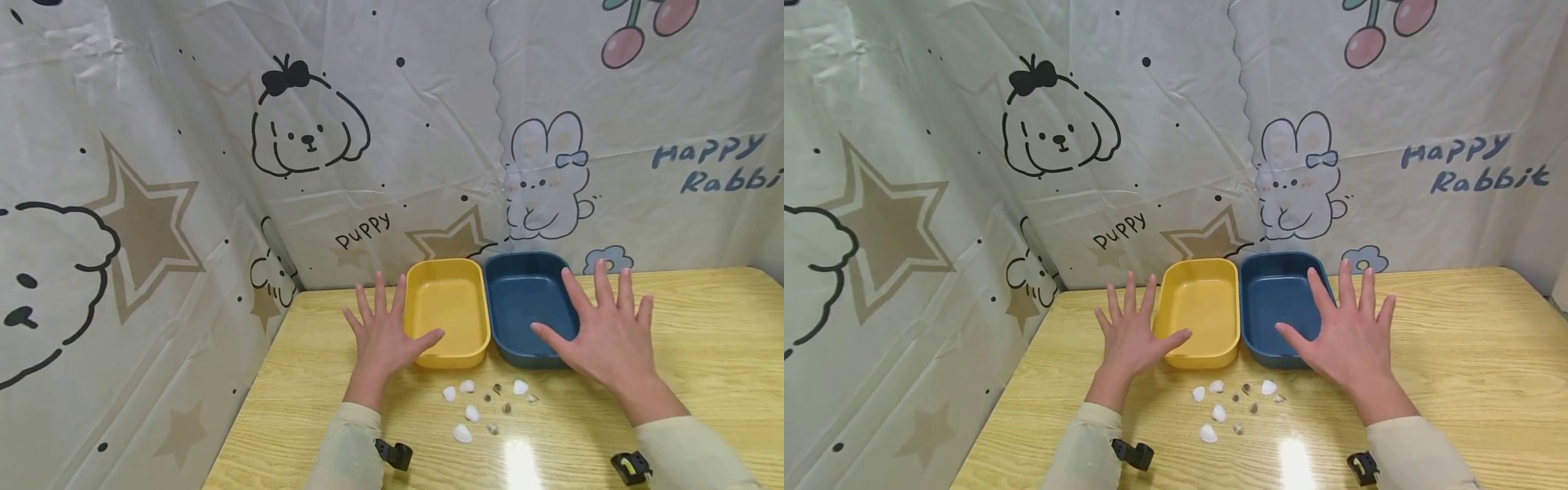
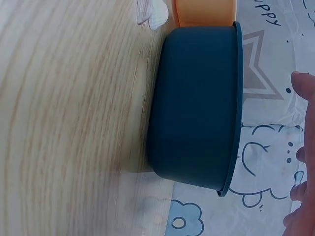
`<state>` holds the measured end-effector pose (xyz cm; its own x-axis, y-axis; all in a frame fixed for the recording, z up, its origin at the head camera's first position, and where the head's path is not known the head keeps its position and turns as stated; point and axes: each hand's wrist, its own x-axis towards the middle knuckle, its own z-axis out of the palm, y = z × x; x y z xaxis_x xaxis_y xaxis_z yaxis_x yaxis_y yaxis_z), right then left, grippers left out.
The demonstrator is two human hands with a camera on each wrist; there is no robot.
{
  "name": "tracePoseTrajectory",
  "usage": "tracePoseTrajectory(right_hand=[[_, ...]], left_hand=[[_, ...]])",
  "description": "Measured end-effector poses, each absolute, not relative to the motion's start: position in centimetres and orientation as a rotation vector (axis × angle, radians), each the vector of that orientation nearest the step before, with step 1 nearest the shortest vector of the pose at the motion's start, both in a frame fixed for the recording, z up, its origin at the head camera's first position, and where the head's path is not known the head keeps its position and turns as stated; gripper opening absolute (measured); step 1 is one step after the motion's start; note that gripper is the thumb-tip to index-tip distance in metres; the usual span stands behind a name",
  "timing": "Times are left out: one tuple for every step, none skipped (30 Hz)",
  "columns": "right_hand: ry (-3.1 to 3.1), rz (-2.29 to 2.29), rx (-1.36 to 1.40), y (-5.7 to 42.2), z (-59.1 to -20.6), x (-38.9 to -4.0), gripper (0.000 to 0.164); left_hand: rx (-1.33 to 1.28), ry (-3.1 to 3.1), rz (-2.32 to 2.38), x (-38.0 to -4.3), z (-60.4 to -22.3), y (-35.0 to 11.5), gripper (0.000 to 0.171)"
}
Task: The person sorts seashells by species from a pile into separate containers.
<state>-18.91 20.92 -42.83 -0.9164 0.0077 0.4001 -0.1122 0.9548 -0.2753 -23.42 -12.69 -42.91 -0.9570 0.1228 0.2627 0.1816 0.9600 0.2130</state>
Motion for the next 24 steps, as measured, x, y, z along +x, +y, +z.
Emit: tracePoseTrajectory(right_hand=[[-2.692, 0.419, 0.080, 20.9, -42.8, -18.8, 0.106], [-2.683, 0.423, 0.085, 20.8, -42.8, -18.7, 0.106], [-2.671, 0.429, 0.092, 20.8, -42.8, -18.6, 0.105], [-2.660, 0.433, 0.100, 20.7, -42.8, -18.4, 0.105], [-2.648, 0.436, 0.110, 20.6, -42.7, -18.3, 0.105], [-2.632, 0.437, 0.123, 20.5, -42.7, -18.1, 0.104], [-2.616, 0.440, 0.135, 20.4, -42.8, -17.9, 0.103], [-2.594, 0.445, 0.152, 20.2, -42.8, -17.7, 0.103], [-2.572, 0.452, 0.169, 20.1, -42.9, -17.5, 0.101], [-2.547, 0.456, 0.188, 19.9, -43.0, -17.3, 0.100], [-2.522, 0.462, 0.205, 19.7, -43.1, -17.1, 0.099], [-2.498, 0.471, 0.220, 19.5, -43.3, -17.0, 0.097], [-2.477, 0.482, 0.233, 19.3, -43.4, -16.8, 0.096], [-2.449, 0.491, 0.248, 19.1, -43.6, -16.6, 0.094], [-2.427, 0.498, 0.260, 19.0, -43.8, -16.5, 0.093], [-2.406, 0.504, 0.270, 18.8, -44.0, -16.3, 0.091], [-2.390, 0.513, 0.279, 18.7, -44.2, -16.2, 0.090], [-2.374, 0.521, 0.286, 18.5, -44.4, -16.0, 0.088], [-2.359, 0.528, 0.295, 18.4, -44.6, -15.9, 0.087], [-2.346, 0.536, 0.302, 18.2, -44.8, -15.7, 0.085], [-2.338, 0.544, 0.306, 18.1, -44.9, -15.5, 0.083], [-2.331, 0.556, 0.311, 17.9, -45.1, -15.3, 0.082], [-2.324, 0.568, 0.317, 17.8, -45.3, -15.2, 0.080], [-2.315, 0.582, 0.325, 17.6, -45.4, -15.0, 0.078]], left_hand=[[-0.224, -2.867, -0.347, -23.4, -43.0, -12.6, 0.115], [-0.227, -2.868, -0.356, -23.4, -43.2, -12.6, 0.115], [-0.227, -2.874, -0.363, -23.5, -43.3, -12.5, 0.115], [-0.225, -2.885, -0.366, -23.5, -43.5, -12.5, 0.115], [-0.225, -2.893, -0.374, -23.5, -43.6, -12.4, 0.115], [-0.228, -2.900, -0.391, -23.5, -43.8, -12.3, 0.114], [-0.230, -2.908, -0.406, -23.5, -43.9, -12.3, 0.114], [-0.233, -2.914, -0.419, -23.5, -44.1, -12.2, 0.114], [-0.234, -2.921, -0.427, -23.5, -44.2, -12.1, 0.114], [-0.236, -2.926, -0.441, -23.5, -44.3, -12.0, 0.114], [-0.239, -2.928, -0.454, -23.6, -44.5, -12.0, 0.114], [-0.242, -2.933, -0.468, -23.6, -44.6, -11.9, 0.115], [-0.247, -2.936, -0.480, -23.6, -44.8, -11.9, 0.115], [-0.253, -2.935, -0.493, -23.6, -44.9, -11.8, 0.115], [-0.258, -2.935, -0.510, -23.7, -45.1, -11.7, 0.115], [-0.263, -2.935, -0.527, -23.7, -45.3, -11.6, 0.115], [-0.269, -2.935, -0.539, -23.7, -45.4, -11.6, 0.116], [-0.273, -2.937, -0.550, -23.8, -45.6, -11.5, 0.116], [-0.276, -2.942, -0.560, -23.8, -45.7, -11.4, 0.116], [-0.277, -2.947, -0.570, -23.9, -45.8, -11.4, 0.116], [-0.277, -2.954, -0.580, -23.9, -45.9, -11.3, 0.116], [-0.280, -2.956, -0.596, -23.9, -46.0, -11.3, 0.117], [-0.281, -2.959, -0.610, -23.9, -46.1, -11.2, 0.117], [-0.283, -2.960, -0.625, -24.0, -46.2, -11.2, 0.118]])
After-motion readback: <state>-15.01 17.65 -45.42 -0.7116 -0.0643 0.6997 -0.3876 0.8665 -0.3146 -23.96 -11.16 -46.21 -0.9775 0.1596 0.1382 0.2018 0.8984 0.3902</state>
